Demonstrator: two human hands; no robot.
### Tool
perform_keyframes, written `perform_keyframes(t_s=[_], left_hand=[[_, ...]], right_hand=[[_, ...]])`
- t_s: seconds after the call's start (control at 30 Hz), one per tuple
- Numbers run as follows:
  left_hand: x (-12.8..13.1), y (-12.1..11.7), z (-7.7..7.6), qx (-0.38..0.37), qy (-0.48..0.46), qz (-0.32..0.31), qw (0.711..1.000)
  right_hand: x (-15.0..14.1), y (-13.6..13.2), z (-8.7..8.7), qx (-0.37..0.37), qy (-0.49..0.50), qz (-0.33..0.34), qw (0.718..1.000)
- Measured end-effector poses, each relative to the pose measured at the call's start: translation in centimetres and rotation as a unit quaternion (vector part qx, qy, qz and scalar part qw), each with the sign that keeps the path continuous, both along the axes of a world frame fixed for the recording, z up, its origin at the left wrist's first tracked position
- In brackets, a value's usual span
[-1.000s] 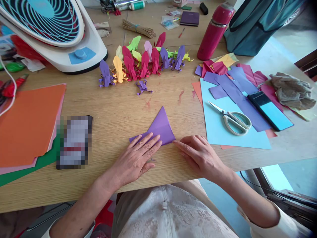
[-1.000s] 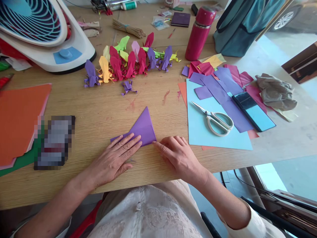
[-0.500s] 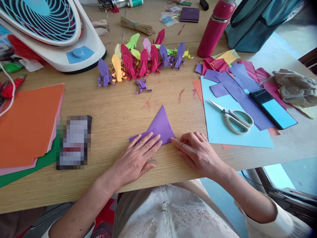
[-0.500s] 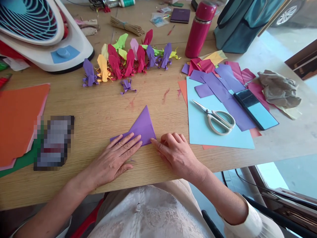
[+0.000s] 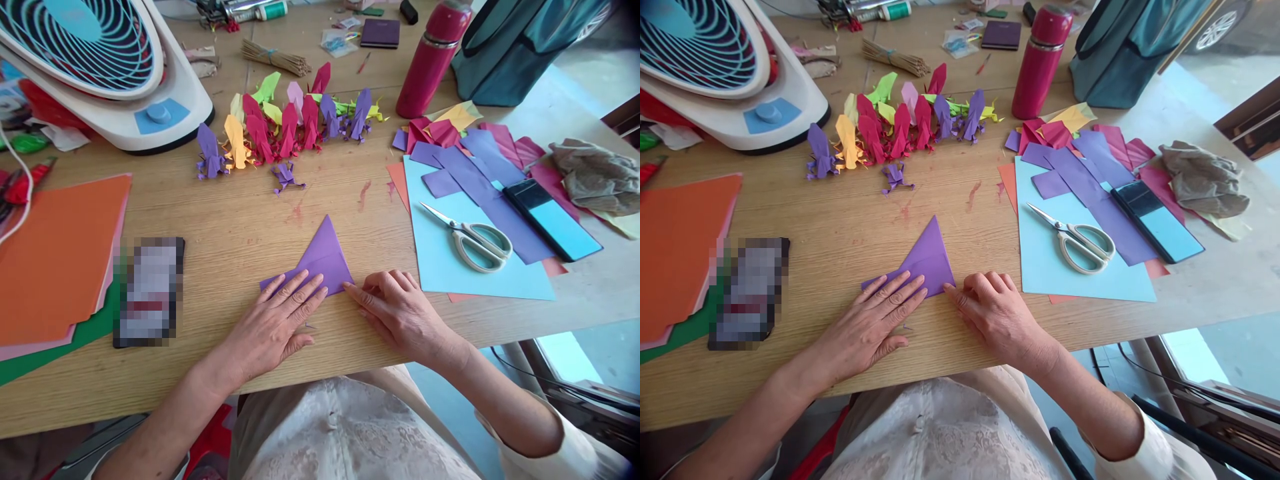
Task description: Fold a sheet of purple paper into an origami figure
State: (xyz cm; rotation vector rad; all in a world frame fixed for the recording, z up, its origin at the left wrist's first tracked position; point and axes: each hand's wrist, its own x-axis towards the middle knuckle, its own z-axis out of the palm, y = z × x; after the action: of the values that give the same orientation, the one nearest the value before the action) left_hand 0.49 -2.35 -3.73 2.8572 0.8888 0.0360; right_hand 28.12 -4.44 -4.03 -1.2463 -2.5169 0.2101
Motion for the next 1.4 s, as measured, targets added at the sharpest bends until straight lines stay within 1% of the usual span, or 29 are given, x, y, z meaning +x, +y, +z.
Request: perform_keyframes(t_s=[0.3, 0.53, 0.93, 1.23, 1.4], left_hand=[[0.2, 0.1, 0.1, 0.005, 0.011, -0.003, 1.000], [0.1, 0.2, 0.1, 0.003, 0.017, -0.003, 1.000], [0.1, 0.2, 0.0, 0.000, 0.019, -0.005, 1.000], [0.1, 0.2, 0.0, -0.002, 0.020, -0.007, 1.000], [0.0, 0.2, -0.1, 0.000, 0.022, -0.006, 1.000]], right_hand=[[0.1, 0.0, 0.0, 0.004, -0.013, 0.009, 1.000], [-0.7, 0.2, 0.3, -0.006, -0.026, 0.022, 0.999], [-1.0, 0.1, 0.4, -0.010, -0.030, 0.023, 0.999], [-1.0, 0.1, 0.3, 0.004, -0.048, 0.034, 0.998], [-1.1, 0.2, 0.4, 0.013, -0.041, 0.034, 0.999]])
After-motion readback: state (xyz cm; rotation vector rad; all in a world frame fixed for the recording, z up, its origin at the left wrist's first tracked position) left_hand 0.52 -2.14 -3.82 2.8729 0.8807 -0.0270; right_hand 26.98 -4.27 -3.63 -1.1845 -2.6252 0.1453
